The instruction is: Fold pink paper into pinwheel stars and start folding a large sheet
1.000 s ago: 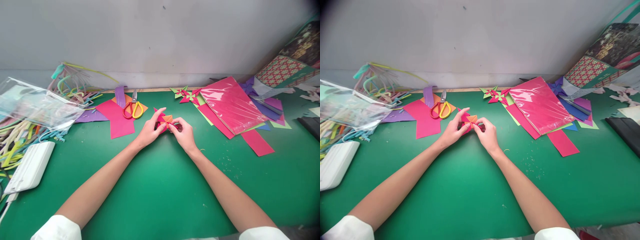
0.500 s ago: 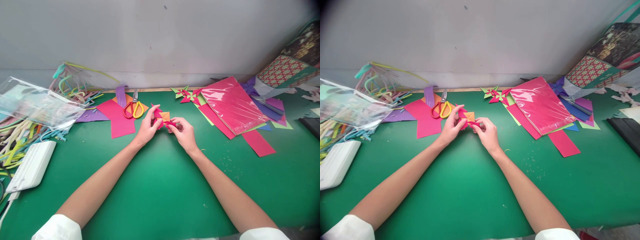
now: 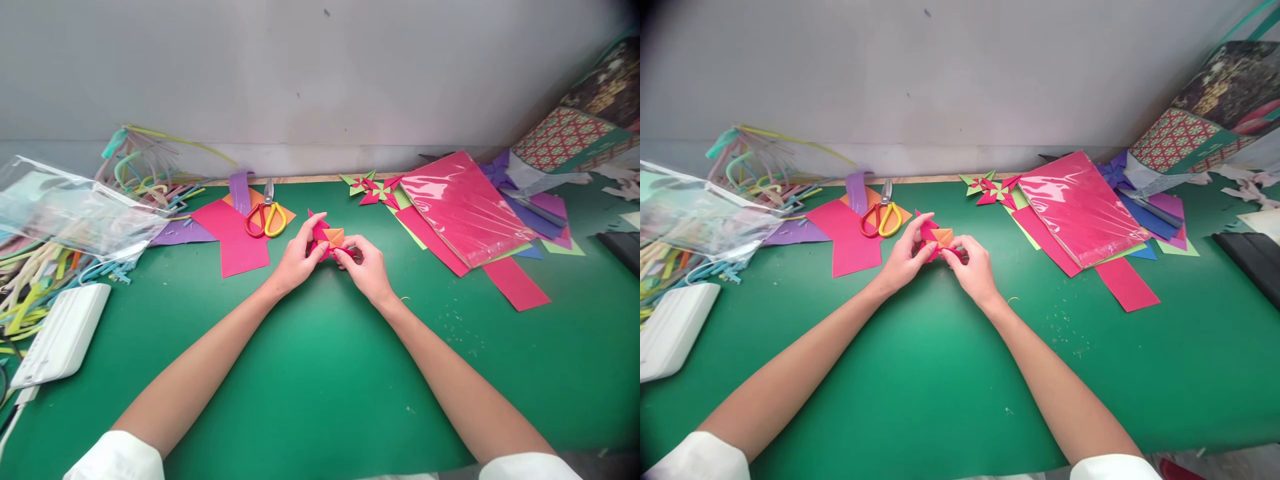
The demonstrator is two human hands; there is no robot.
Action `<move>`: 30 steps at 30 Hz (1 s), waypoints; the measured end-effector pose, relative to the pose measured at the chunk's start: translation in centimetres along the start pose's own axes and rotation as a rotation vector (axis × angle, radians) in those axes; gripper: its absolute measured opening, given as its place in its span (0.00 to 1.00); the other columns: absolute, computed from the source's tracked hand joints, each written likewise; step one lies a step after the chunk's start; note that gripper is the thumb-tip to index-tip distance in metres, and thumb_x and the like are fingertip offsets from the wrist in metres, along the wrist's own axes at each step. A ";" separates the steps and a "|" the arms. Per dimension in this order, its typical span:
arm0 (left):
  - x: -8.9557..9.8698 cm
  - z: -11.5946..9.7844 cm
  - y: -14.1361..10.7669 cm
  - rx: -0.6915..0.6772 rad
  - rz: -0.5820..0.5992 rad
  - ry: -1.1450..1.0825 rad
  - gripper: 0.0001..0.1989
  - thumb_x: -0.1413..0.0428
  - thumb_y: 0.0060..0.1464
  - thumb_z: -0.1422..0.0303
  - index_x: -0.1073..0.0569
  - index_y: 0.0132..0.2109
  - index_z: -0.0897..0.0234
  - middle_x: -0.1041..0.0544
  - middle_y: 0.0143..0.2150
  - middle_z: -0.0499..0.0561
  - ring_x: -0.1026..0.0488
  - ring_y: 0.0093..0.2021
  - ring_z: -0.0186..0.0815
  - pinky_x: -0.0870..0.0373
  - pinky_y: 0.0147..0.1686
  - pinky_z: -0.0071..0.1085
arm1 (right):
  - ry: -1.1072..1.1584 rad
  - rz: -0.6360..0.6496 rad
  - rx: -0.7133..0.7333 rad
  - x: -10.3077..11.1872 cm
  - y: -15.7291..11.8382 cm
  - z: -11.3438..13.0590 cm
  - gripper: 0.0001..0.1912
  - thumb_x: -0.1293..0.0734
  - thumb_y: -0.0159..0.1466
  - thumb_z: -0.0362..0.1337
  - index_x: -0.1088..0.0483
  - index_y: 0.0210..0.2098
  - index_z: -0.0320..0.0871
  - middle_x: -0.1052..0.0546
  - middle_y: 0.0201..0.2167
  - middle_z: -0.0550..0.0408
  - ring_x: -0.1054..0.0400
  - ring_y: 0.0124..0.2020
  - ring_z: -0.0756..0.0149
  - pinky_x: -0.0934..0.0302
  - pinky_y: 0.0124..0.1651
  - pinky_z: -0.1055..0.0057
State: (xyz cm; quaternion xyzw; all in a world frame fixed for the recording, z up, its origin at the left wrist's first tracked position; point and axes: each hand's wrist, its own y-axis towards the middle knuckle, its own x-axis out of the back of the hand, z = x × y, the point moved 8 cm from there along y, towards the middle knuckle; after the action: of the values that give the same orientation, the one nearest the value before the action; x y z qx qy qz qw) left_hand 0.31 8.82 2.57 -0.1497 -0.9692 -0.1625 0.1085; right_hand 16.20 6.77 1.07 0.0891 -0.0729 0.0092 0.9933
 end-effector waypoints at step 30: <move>-0.3 -0.3 0.0 -0.020 0.041 -0.030 0.31 0.45 0.68 0.60 0.42 0.74 0.56 0.27 0.61 0.59 0.23 0.50 0.38 0.26 0.52 0.33 | 0.196 -0.021 -0.133 0.1 0.1 -1.2 0.19 0.27 0.63 0.55 0.33 0.38 0.48 0.21 0.30 0.59 0.21 0.27 0.62 0.22 0.32 0.65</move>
State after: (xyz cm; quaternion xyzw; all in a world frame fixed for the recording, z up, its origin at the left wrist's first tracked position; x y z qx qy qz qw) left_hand 0.61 8.67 2.75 -0.1728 -0.9659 -0.1675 0.0956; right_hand 16.49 7.13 -0.08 0.0227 0.0250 0.0026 0.9994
